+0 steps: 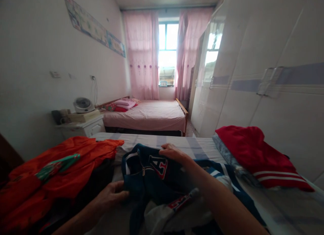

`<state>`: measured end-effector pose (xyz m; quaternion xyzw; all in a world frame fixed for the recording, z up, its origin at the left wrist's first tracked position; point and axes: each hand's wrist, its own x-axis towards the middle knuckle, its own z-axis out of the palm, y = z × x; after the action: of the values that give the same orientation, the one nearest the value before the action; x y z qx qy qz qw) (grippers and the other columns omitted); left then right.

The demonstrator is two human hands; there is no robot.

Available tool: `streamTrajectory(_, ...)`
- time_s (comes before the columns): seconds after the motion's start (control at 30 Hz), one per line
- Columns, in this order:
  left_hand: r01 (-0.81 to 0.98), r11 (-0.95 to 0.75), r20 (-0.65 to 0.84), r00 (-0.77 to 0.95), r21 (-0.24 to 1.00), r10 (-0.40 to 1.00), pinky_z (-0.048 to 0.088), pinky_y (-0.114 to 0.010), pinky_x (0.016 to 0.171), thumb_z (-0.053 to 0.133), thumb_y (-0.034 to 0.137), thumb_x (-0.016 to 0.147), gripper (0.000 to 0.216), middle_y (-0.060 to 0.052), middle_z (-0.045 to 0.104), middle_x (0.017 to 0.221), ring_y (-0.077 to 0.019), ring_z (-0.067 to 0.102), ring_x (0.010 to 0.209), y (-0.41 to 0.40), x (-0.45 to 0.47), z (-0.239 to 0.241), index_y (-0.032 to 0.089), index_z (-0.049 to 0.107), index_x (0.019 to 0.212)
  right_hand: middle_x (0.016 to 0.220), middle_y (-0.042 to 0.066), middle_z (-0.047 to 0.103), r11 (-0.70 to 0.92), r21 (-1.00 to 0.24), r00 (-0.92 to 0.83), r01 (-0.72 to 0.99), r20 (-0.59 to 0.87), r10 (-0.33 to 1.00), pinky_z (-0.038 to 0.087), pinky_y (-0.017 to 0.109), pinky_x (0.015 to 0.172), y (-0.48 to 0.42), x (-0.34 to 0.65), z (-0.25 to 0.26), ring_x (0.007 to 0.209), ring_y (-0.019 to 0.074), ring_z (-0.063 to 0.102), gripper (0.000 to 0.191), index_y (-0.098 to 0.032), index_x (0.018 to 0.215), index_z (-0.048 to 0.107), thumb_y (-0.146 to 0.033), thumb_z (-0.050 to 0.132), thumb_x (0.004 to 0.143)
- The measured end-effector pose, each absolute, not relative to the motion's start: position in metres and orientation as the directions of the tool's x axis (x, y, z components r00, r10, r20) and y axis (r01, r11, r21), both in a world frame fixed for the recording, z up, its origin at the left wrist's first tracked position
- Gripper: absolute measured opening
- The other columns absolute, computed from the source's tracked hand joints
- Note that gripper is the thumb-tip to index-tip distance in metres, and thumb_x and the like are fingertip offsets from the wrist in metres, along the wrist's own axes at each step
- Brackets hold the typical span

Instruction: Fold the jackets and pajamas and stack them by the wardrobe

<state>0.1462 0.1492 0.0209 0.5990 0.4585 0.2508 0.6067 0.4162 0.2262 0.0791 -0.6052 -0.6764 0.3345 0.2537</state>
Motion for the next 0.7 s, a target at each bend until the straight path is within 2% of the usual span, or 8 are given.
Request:
streamTrajectory(0.1, 0.120, 0.126, -0.165, 0.413, 0.985, 0.896, 0.049, -0.031, 0.075, 0.063, 0.045, 0.069, 0.043, -0.006, 0.068, 0.095, -0.0216, 0.063, 0.087, 0.154, 0.151, 0.040, 0.014, 0.062, 0.100, 0.051, -0.008, 0.043, 0.069, -0.883, -0.031, 0.464, 0.061, 0.998, 0.025, 0.018, 0.038, 0.199, 0.447, 0.110, 0.042, 0.0054, 0.037, 0.018, -0.019, 0.069, 0.050, -0.036, 0.052, 0.074)
streamTrajectory(0.17, 0.080, -0.049, 0.019, 0.341, 0.996, 0.940, 0.051, -0.034, 0.076, 0.056, 0.046, 0.076, 0.039, -0.006, 0.068, 0.090, -0.0211, 0.063, 0.083, 0.173, 0.155, 0.060, 0.014, 0.061, 0.097, 0.049, -0.009, 0.035, 0.094, -0.928, 0.093, 0.362, 0.137, 0.986, 0.024, 0.018, 0.036, 0.189, 0.473, 0.133, 0.039, 0.0050, 0.031, 0.020, -0.020, 0.070, 0.045, -0.039, 0.050, 0.074)
streamTrajectory(0.27, 0.305, -0.413, 0.399, 0.109, 0.858, 0.910, 0.053, -0.038, 0.071, 0.045, 0.042, 0.082, 0.035, -0.007, 0.065, 0.079, -0.0221, 0.063, 0.074, 0.224, 0.166, 0.090, 0.012, 0.060, 0.091, 0.052, -0.008, 0.039, 0.138, -0.952, 0.279, 0.274, 0.216, 0.936, 0.034, 0.018, 0.040, 0.190, 0.508, 0.157, 0.042, 0.0063, 0.037, 0.020, -0.022, 0.074, 0.042, -0.040, 0.050, 0.073)
streamTrajectory(0.33, 0.410, -0.488, 0.535, -0.002, 0.771, 0.845, 0.046, -0.045, 0.088, 0.045, 0.034, 0.081, 0.031, -0.012, 0.062, 0.102, -0.0274, 0.058, 0.099, 0.260, 0.179, 0.102, 0.012, 0.057, 0.100, 0.063, -0.004, 0.051, 0.139, -0.954, 0.359, 0.264, 0.231, 0.905, 0.045, 0.020, 0.050, 0.196, 0.522, 0.156, 0.052, 0.0087, 0.050, 0.019, -0.022, 0.082, 0.044, -0.036, 0.051, 0.073)
streamTrajectory(0.4, 0.467, -0.514, 0.596, -0.038, 0.720, 0.802, 0.028, -0.051, 0.105, 0.046, 0.024, 0.079, 0.033, -0.017, 0.050, 0.124, -0.0313, 0.039, 0.124, 0.279, 0.195, 0.105, 0.011, 0.054, 0.108, 0.078, 0.002, 0.060, 0.100, -0.951, 0.404, 0.293, 0.218, 0.888, 0.051, 0.026, 0.063, 0.198, 0.530, 0.143, 0.069, 0.0131, 0.060, 0.023, -0.022, 0.091, 0.048, -0.033, 0.054, 0.072)
streamTrajectory(0.47, 0.511, -0.550, 0.624, 0.032, 0.661, 0.781, 0.020, -0.052, 0.109, 0.049, 0.019, 0.076, 0.035, -0.019, 0.046, 0.130, -0.0324, 0.032, 0.130, 0.276, 0.209, 0.097, 0.010, 0.055, 0.109, 0.090, 0.007, 0.063, 0.039, -0.936, 0.421, 0.350, 0.195, 0.886, 0.052, 0.032, 0.074, 0.190, 0.534, 0.122, 0.084, 0.0190, 0.062, 0.029, -0.020, 0.094, 0.053, -0.032, 0.059, 0.068)
streamTrajectory(0.57, 0.503, -0.665, 0.578, 0.344, 0.551, 0.740, 0.032, -0.045, 0.106, 0.059, 0.027, 0.075, 0.031, -0.011, 0.055, 0.125, -0.0282, 0.045, 0.122, 0.237, 0.222, 0.070, 0.019, 0.062, 0.105, 0.102, 0.010, 0.065, -0.024, -0.885, 0.343, 0.465, 0.155, 0.926, 0.045, 0.040, 0.091, 0.157, 0.539, 0.090, 0.100, 0.0264, 0.059, 0.041, -0.018, 0.100, 0.062, -0.037, 0.067, 0.064)
streamTrajectory(0.7, 0.457, -0.818, 0.257, 0.793, 0.349, 0.552, 0.025, -0.049, 0.108, 0.073, 0.045, 0.065, 0.080, -0.009, 0.042, 0.142, -0.0306, 0.033, 0.132, 0.178, 0.235, 0.031, 0.024, 0.041, 0.135, 0.135, 0.009, 0.049, 0.014, -0.612, -0.048, 0.791, -0.039, 0.998, 0.037, 0.039, 0.100, 0.104, 0.549, 0.064, 0.122, 0.0284, 0.046, 0.070, -0.025, 0.130, 0.049, -0.049, 0.065, 0.067)
